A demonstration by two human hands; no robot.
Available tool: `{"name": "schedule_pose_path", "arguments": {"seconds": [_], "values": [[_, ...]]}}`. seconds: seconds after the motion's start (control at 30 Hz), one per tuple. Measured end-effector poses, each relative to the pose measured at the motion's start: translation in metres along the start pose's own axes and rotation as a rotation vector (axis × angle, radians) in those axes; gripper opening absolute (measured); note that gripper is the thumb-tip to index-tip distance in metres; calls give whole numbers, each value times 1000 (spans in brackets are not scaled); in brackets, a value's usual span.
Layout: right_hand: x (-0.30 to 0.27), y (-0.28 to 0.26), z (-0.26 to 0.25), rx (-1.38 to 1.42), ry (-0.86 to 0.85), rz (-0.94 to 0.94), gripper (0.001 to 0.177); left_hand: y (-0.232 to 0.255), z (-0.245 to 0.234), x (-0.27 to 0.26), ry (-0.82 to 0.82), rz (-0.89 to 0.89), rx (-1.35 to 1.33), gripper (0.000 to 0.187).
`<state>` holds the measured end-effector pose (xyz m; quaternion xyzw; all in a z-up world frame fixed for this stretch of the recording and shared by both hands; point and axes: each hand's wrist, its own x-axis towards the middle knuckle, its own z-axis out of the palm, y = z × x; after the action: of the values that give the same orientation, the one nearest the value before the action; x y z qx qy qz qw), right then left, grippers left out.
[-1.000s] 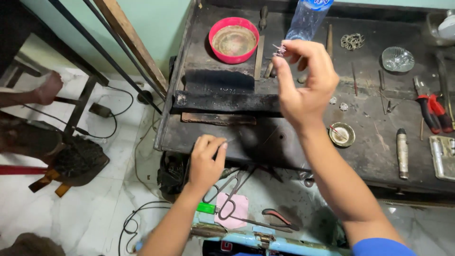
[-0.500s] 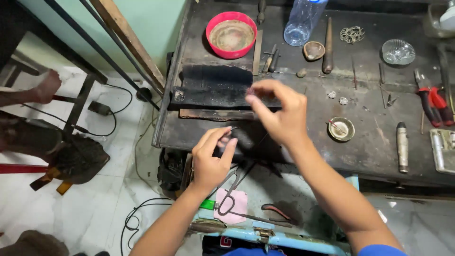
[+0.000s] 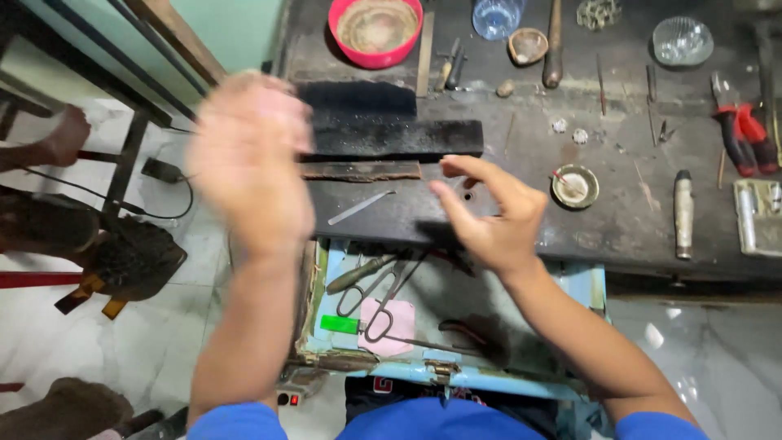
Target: A person uses a gas torch to heat small metal components on a soldering block and then manipulates them with pliers to assemble jewelry.
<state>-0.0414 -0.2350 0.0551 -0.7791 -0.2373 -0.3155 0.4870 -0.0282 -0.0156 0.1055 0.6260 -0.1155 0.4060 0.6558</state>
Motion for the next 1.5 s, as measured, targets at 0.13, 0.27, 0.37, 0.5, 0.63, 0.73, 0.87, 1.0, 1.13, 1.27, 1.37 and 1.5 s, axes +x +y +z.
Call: {"name": "schedule_pose_path", "arguments": {"seconds": [0.13, 0.27, 0.37, 0.5, 0.63, 0.73, 0.87, 1.0, 1.13, 1.27, 1.37, 1.5], "values": [[-18, 12, -31, -76, -36, 192, 16, -36, -60, 40, 57, 411, -433, 55], [-33, 38, -37, 19, -77, 264, 28, -59, -22, -8, -403, 216, 684, 8], [-60, 35, -29, 190, -141, 472, 31, -41, 0, -67, -509, 72, 519, 15], [-60, 33, -20, 331, -163, 378, 31, -48, 23, -100, -639, -59, 248, 20], [-69, 36, -21, 338, -133, 388, 18, -43, 24, -121, -620, -262, 110, 34], [-69, 41, -20, 306, -148, 310, 7, -33, 20, -121, -643, -401, 57, 40], [-68, 40, -22, 307, -150, 316, 5, -21, -20, -144, -683, -402, 407, 31], [-67, 40, -27, 539, -54, 430, 4, -27, -64, -181, -1173, -550, 1189, 47], [-73, 42, -29, 685, 13, 404, 11, -40, -87, -216, -1152, -771, 1308, 46], [-81, 37, -40, 624, 68, 368, 15, -40, -95, -212, -1239, -692, 1256, 35], [-85, 40, -51, 550, 158, 355, 19, -22, -91, -172, -1336, -759, 1092, 27], [-86, 48, -59, 509, 260, 334, 24, -3, -65, -129, -1363, -839, 622, 25]]}}
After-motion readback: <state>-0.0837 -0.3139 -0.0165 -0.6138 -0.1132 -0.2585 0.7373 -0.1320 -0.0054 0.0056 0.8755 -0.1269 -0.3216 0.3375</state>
